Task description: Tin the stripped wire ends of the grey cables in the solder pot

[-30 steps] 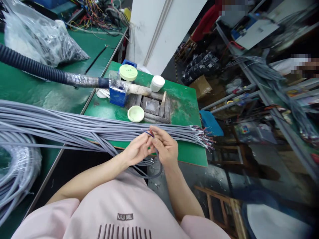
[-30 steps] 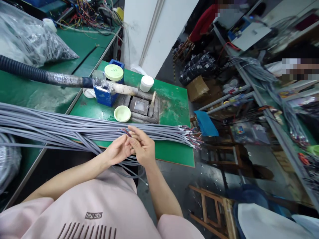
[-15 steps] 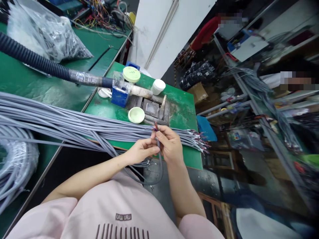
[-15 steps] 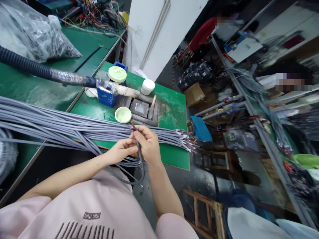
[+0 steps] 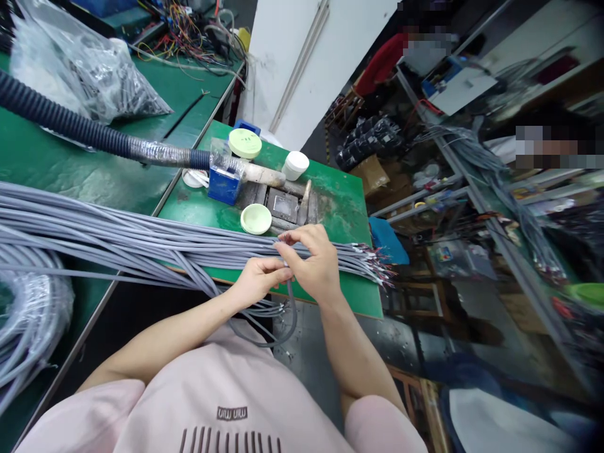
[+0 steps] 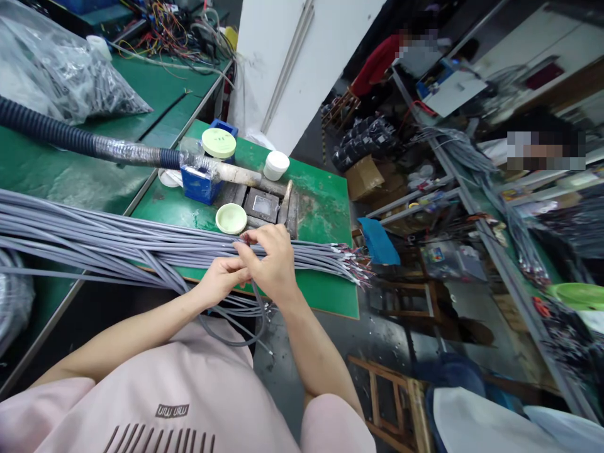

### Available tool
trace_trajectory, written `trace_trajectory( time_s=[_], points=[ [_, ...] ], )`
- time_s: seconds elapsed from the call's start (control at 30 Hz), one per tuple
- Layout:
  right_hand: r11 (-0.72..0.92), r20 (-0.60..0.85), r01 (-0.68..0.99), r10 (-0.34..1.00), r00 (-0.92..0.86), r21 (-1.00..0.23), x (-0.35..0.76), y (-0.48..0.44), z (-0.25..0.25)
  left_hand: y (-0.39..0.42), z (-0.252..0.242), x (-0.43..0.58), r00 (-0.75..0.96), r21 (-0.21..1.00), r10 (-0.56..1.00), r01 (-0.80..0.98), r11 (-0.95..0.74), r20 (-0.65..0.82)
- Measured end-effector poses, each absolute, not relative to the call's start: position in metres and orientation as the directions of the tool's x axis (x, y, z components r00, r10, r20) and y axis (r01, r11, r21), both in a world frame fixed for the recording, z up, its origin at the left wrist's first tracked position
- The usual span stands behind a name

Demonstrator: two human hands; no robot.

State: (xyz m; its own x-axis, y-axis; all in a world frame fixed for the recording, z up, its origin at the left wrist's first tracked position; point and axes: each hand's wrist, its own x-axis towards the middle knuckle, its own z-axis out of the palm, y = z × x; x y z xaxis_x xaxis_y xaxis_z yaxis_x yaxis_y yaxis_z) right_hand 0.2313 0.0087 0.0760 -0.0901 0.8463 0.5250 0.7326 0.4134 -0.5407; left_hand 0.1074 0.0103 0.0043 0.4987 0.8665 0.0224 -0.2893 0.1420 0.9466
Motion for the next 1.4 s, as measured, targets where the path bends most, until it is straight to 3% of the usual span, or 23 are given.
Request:
trace_trajectory(
  time_s=[0.1,0.37,0.5,0.63,0.9,1.2,1.4],
  points=[
    [0.418,0.568,0.749,0.820,-0.068,-0.514,0.228,0.009,0.073,0.009,0.004,0.107,0.466,0.954,0.885,-0.270,0.133,0.008],
    [0.409,0.571,0.652,0.820,0.045,-0.639,0.241,-0.002,0.057,0.014,0.001,0.098,0.385,0.870,0.913,-0.394,0.296,-0.136],
    [0.400,0.500,0.567,0.866,0.024,-0.720,0.255,0.001,0.054,0.014,0.001,0.095,0.538,0.751,0.819,-0.453,0.480,-0.199],
    [0.384,0.374,0.453,0.920,-0.116,-0.805,0.261,0.009,0.059,0.010,0.004,0.091,0.699,0.638,0.701,-0.476,0.605,-0.144],
    [0.614,0.422,0.501,0.787,-0.451,-0.610,0.248,0.021,0.079,0.011,0.000,0.074,0.794,0.711,0.607,-0.451,0.540,0.042],
    [0.697,0.493,0.523,0.717,-0.493,-0.491,0.242,0.026,0.080,0.014,0.002,0.066,0.810,0.725,0.581,-0.447,0.524,0.081],
    [0.661,0.577,0.695,0.696,-0.426,-0.284,0.223,-0.003,0.070,0.019,-0.006,0.065,0.668,0.753,0.744,-0.478,0.452,-0.023]
  ],
)
